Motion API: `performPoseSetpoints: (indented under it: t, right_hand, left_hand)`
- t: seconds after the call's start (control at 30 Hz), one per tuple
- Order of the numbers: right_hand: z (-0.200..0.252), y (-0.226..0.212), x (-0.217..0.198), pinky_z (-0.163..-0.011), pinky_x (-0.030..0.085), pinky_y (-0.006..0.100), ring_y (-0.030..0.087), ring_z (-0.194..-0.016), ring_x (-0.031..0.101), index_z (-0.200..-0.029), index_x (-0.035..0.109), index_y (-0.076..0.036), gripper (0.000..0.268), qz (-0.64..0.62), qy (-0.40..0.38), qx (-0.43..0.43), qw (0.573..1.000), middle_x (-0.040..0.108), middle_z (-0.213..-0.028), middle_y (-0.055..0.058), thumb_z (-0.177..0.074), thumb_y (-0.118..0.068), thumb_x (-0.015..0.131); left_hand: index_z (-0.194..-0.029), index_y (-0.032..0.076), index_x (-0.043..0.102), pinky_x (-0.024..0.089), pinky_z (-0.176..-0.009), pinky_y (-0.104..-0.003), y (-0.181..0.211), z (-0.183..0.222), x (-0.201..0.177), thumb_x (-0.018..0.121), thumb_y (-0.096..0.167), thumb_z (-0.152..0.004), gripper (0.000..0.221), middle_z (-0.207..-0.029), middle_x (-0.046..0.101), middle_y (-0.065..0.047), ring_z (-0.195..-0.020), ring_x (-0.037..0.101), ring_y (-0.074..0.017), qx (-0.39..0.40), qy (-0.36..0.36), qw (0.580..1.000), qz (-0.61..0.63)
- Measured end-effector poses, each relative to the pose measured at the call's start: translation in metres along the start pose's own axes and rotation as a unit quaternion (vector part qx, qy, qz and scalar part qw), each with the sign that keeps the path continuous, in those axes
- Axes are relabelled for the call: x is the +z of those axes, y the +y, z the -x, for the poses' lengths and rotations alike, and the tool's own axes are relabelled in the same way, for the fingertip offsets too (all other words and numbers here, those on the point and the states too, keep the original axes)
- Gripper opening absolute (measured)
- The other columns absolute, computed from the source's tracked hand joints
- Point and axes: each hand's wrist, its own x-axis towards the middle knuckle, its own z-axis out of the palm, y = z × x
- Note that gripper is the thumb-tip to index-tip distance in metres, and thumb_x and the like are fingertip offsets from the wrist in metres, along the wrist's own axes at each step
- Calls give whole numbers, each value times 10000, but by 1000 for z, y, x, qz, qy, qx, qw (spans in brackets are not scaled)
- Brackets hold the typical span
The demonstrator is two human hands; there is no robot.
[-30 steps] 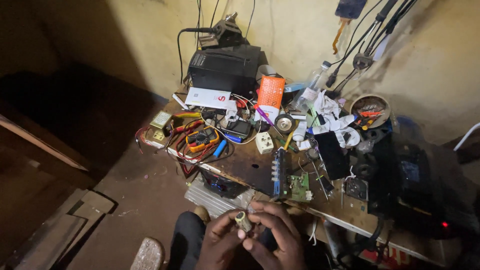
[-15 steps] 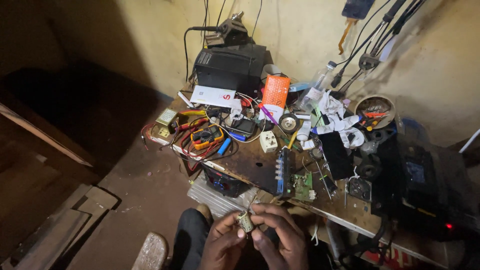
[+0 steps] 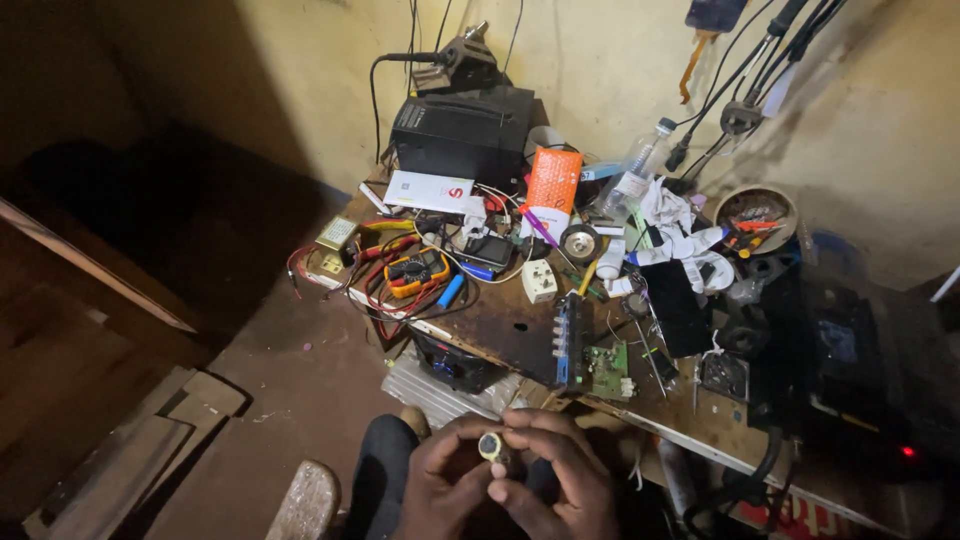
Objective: Using a heat gun to heat a circuit board and then testing a small electronic component with a digital multimeter on a repair bench.
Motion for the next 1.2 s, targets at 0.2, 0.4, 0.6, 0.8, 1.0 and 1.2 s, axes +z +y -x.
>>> performPoseSetpoints:
  t: [0.2, 0.4, 0.6, 0.8, 1.0, 1.2]
  right_hand:
    - [0, -1, 4, -774, 498, 300, 182, -934, 637, -891, 629, -94, 248, 18, 10, 48, 999, 650, -995, 69, -724, -277, 618]
    - [0, 6, 6, -800, 489, 302, 199, -931, 631, -921, 614, -73, 266, 1, 1, 6, 1000, 636, -997, 96, -737, -265, 607]
    - [0, 3, 8, -741, 526, 284, 193, -908, 634, -911, 623, -68, 268, -29, 1, 24, 999, 628, -996, 107, -743, -275, 598]
    - [0, 2, 7, -783, 491, 315, 211, -929, 628, -906, 616, -62, 256, -63, -20, 41, 997, 629, -1016, 111, -770, -276, 578]
    - [4, 9, 9, -794, 490, 325, 218, -931, 625, -890, 614, -62, 234, -107, -9, 46, 993, 628, -997, 144, -748, -247, 610]
    - [5, 2, 7, -759, 480, 300, 230, -947, 615, -879, 613, -35, 263, -155, -11, 90, 984, 626, -988, 162, -744, -261, 615]
  left_hand:
    - [-884, 45, 609, 438, -663, -275, 18, -6, 1, 590, 236, -802, 208, -814, 606, -61, -740, 585, -162, 91, -8, 973, -213]
    - [-879, 71, 598, 429, -604, -269, 43, -11, 2, 565, 282, -819, 222, -775, 588, -38, -691, 567, -137, 54, -48, 961, -267]
    - [-859, 52, 582, 321, -450, -248, 49, -12, 2, 578, 209, -807, 165, -728, 543, -46, -549, 438, -107, 27, -57, 965, -256]
    - [-880, 69, 587, 312, -440, -239, 56, -12, 4, 571, 225, -820, 168, -736, 538, -43, -545, 429, -101, 39, -59, 955, -286]
    - [-905, 80, 582, 382, -464, -278, 45, -10, -2, 595, 244, -806, 192, -821, 590, -64, -622, 526, -142, 40, -63, 956, -282]
    - [-837, 62, 557, 378, -542, -242, 58, -14, 10, 590, 197, -816, 140, -779, 560, -66, -638, 518, -145, 107, -79, 955, -266]
